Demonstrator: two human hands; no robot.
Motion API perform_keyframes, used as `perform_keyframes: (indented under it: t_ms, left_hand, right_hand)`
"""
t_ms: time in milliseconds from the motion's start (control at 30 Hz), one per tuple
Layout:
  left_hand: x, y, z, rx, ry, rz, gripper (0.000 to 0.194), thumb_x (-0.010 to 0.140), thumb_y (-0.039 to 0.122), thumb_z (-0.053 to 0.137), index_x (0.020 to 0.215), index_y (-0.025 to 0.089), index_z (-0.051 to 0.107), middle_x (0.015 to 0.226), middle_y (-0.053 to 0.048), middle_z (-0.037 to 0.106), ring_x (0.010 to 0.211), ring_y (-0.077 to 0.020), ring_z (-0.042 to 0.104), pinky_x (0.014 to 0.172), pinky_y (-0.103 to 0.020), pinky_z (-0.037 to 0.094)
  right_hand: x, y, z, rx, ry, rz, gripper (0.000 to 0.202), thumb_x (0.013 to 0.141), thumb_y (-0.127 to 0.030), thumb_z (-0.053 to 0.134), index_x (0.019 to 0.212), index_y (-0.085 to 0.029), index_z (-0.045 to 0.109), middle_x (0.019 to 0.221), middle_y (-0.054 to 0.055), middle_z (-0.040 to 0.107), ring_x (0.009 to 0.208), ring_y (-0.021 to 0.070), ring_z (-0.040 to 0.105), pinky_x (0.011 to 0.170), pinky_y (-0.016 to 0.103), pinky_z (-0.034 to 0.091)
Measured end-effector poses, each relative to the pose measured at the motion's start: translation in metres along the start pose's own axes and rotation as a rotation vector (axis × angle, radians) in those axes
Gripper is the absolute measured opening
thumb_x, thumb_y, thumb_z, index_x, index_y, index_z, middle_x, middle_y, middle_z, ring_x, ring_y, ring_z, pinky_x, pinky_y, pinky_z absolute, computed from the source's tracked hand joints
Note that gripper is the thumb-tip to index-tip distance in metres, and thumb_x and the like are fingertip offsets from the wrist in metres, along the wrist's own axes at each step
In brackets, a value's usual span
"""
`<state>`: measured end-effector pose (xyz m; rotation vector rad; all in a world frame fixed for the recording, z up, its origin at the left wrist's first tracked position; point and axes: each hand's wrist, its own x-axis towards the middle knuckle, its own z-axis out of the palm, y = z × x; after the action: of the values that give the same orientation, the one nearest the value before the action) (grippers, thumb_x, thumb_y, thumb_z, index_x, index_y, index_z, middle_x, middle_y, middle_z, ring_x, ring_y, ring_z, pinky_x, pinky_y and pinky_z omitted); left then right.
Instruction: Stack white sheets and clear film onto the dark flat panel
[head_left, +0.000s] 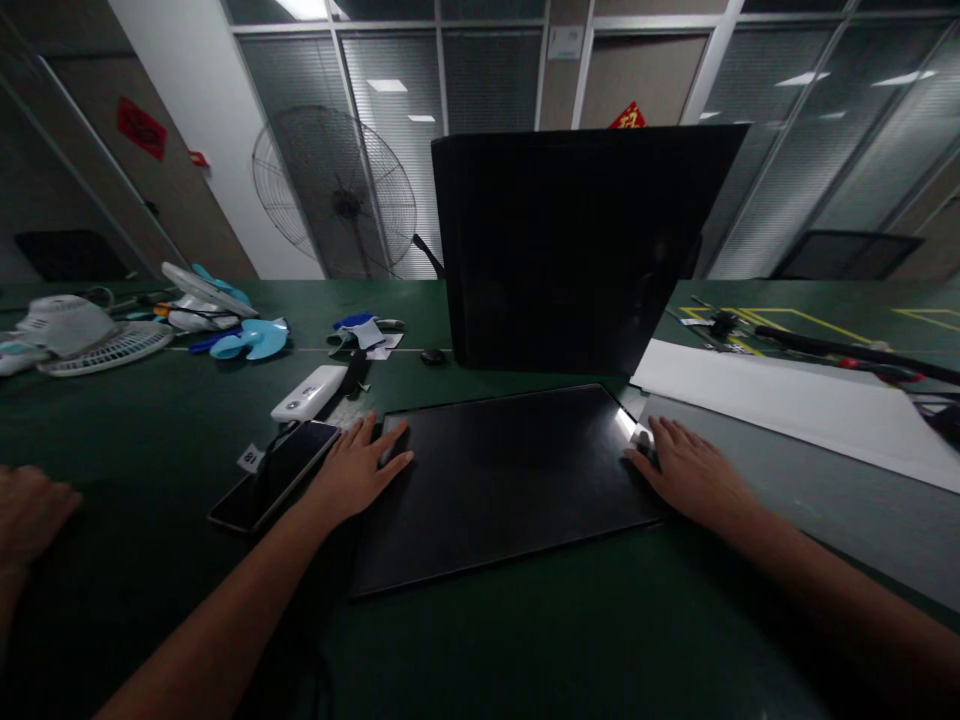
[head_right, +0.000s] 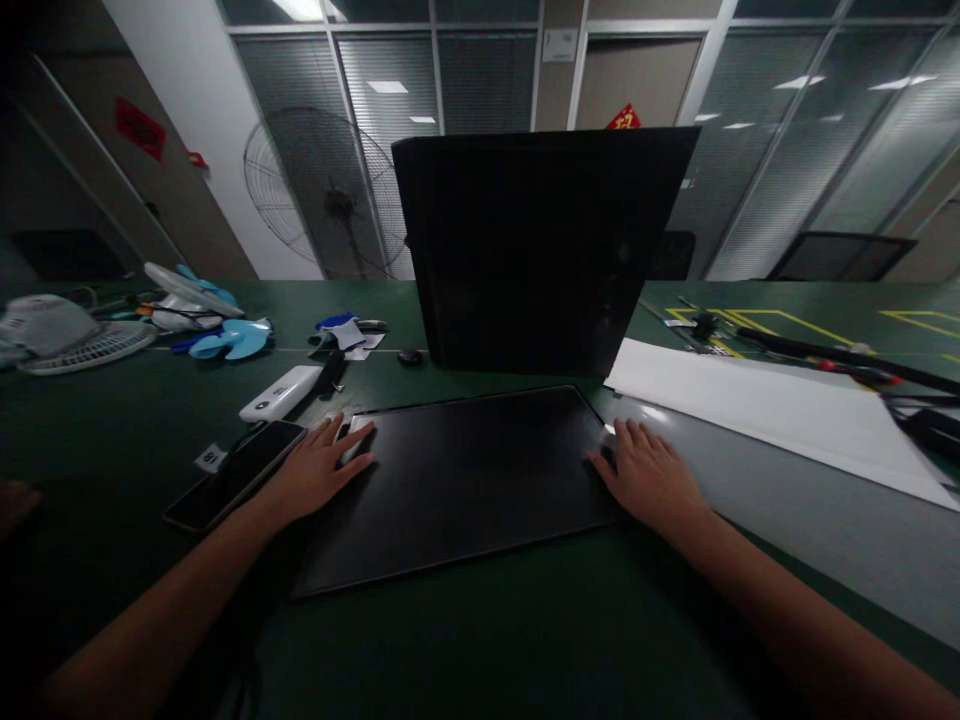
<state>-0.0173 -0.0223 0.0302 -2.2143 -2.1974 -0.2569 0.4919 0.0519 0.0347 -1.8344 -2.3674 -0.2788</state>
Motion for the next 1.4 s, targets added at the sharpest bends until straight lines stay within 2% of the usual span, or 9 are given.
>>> perform_keyframes:
  t_ms: [233, 400, 533, 633, 767, 900, 1033, 1167, 1400]
  left_hand:
    - [0.002, 0.009, -0.004, 0.001, -0.059, 0.017, 0.067, 0.103, 0.061, 0.036, 0.158, 0.022, 0.042, 0.166, -0.015, 0.034, 0.153, -0.0356, 0.03, 0.122, -0.056, 0.027]
    - [0.004, 0.004, -0.001, -0.032, -0.065, 0.056, 0.066, 0.103, 0.06, 0.038, 0.158, 0.023, 0.041, 0.167, -0.013, 0.03, 0.154, -0.0328, 0.026, 0.123, -0.055, 0.025]
    - [0.004, 0.004, -0.001, -0.041, -0.056, 0.072, 0.066, 0.104, 0.059, 0.037, 0.159, 0.023, 0.04, 0.168, -0.013, 0.027, 0.155, -0.0337, 0.023, 0.123, -0.056, 0.023]
    - [0.003, 0.006, -0.002, -0.039, -0.067, 0.066, 0.067, 0.104, 0.059, 0.035, 0.159, 0.021, 0.039, 0.168, -0.015, 0.026, 0.155, -0.0337, 0.022, 0.123, -0.057, 0.022]
    - [0.002, 0.006, -0.002, -0.027, -0.056, 0.075, 0.066, 0.104, 0.059, 0.033, 0.158, 0.022, 0.04, 0.168, -0.015, 0.027, 0.155, -0.0336, 0.021, 0.123, -0.058, 0.022]
    - [0.002, 0.002, 0.0, -0.038, -0.054, 0.092, 0.068, 0.104, 0.059, 0.033, 0.159, 0.02, 0.039, 0.167, -0.016, 0.027, 0.156, -0.0339, 0.02, 0.123, -0.057, 0.021]
    - [0.003, 0.001, 0.0, -0.054, -0.048, 0.096, 0.069, 0.104, 0.06, 0.034, 0.159, 0.018, 0.038, 0.167, -0.016, 0.028, 0.156, -0.0331, 0.02, 0.124, -0.057, 0.021]
    - [0.002, 0.004, -0.003, -0.051, -0.053, 0.083, 0.069, 0.104, 0.059, 0.037, 0.16, 0.019, 0.036, 0.167, -0.014, 0.029, 0.156, -0.0323, 0.021, 0.124, -0.055, 0.021]
    - [-0.001, 0.005, -0.006, -0.07, -0.095, 0.106, 0.076, 0.102, 0.067, 0.032, 0.164, 0.023, 0.027, 0.169, -0.01, 0.022, 0.157, -0.0337, 0.015, 0.125, -0.058, 0.017]
  right_hand:
    - [-0.025, -0.022, -0.006, -0.019, -0.153, 0.019, 0.101, 0.095, -0.08, 0.018, 0.151, -0.001, 0.046, 0.156, 0.025, 0.04, 0.139, 0.0407, 0.047, 0.108, 0.058, 0.048]
    - [-0.043, -0.047, -0.02, -0.038, -0.176, -0.053, 0.112, 0.09, -0.086, 0.02, 0.145, 0.007, 0.051, 0.15, 0.031, 0.044, 0.14, 0.0424, 0.045, 0.111, 0.056, 0.046]
    - [-0.058, -0.069, -0.04, 0.038, -0.254, -0.116, 0.107, 0.091, -0.085, 0.024, 0.146, 0.002, 0.052, 0.15, 0.028, 0.045, 0.139, 0.0411, 0.047, 0.116, 0.058, 0.041]
    - [-0.072, -0.09, -0.063, 0.208, -0.369, -0.246, 0.095, 0.094, -0.08, 0.029, 0.152, -0.007, 0.048, 0.156, 0.02, 0.041, 0.143, 0.0369, 0.043, 0.12, 0.058, 0.035]
    - [-0.085, -0.105, -0.084, 0.523, -0.567, -0.57, 0.087, 0.097, -0.073, 0.041, 0.164, -0.022, 0.02, 0.167, 0.008, 0.019, 0.152, 0.0283, 0.028, 0.123, 0.049, 0.034]
    - [-0.076, -0.093, -0.073, 0.511, -0.368, -0.534, 0.078, 0.099, -0.064, 0.044, 0.163, -0.025, 0.026, 0.167, 0.007, 0.021, 0.152, 0.029, 0.028, 0.122, 0.052, 0.035]
    - [-0.058, -0.066, -0.048, 0.201, -0.073, -0.196, 0.066, 0.098, -0.061, 0.039, 0.136, -0.014, 0.066, 0.138, 0.019, 0.061, 0.13, 0.0412, 0.055, 0.11, 0.069, 0.042]
    - [-0.051, -0.054, -0.04, 0.053, -0.109, -0.136, 0.064, 0.099, -0.059, 0.032, 0.112, -0.015, 0.077, 0.116, 0.02, 0.071, 0.102, 0.0387, 0.069, 0.093, 0.066, 0.054]
    - [-0.068, -0.09, -0.048, 0.28, -0.217, -0.456, 0.067, 0.097, -0.064, 0.045, 0.145, -0.019, 0.059, 0.152, 0.01, 0.051, 0.13, 0.0352, 0.054, 0.107, 0.06, 0.048]
